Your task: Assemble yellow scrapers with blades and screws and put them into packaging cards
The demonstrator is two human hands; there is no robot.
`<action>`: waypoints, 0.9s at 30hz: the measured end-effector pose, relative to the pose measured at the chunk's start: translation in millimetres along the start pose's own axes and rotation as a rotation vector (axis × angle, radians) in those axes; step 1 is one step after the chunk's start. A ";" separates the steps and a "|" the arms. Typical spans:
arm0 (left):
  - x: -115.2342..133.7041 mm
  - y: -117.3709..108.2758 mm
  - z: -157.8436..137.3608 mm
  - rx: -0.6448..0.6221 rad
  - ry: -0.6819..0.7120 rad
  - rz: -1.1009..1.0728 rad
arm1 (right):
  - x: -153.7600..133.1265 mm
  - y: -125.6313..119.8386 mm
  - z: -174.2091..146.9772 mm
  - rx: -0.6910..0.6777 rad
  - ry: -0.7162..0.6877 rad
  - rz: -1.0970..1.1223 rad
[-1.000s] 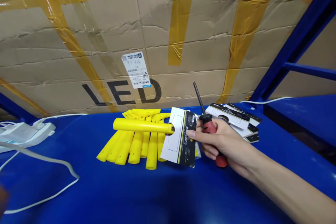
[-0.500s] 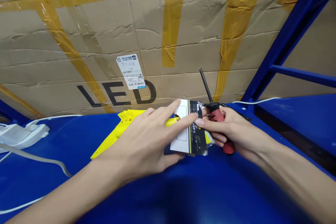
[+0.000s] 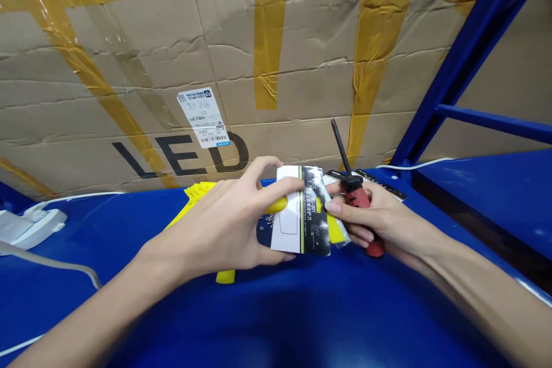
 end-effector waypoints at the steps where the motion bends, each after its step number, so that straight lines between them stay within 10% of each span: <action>1: -2.3 -1.4 -1.1 -0.008 -0.018 -0.004 | -1.2 -1.8 -1.0 0.026 0.001 -0.011; 15: -39.1 -17.5 -6.0 -0.034 -0.213 -0.363 | -20.2 -78.3 -19.7 0.351 -0.003 -0.317; 21: -30.1 -14.1 -1.0 0.125 -0.107 -0.067 | -4.1 -81.9 -16.1 0.346 0.147 -0.086; 27: -33.8 -8.4 0.9 0.087 -0.185 -0.261 | -16.0 -84.4 -18.9 0.392 -0.029 -0.227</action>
Point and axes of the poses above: each hand's wrist, its own z-axis towards the middle knuckle, its own y-axis out of the palm, x = y × z, the point moved 5 cm from there along z, towards the middle knuckle, and after that the axes turned 6 degrees about -z, right-handed, at the moved point
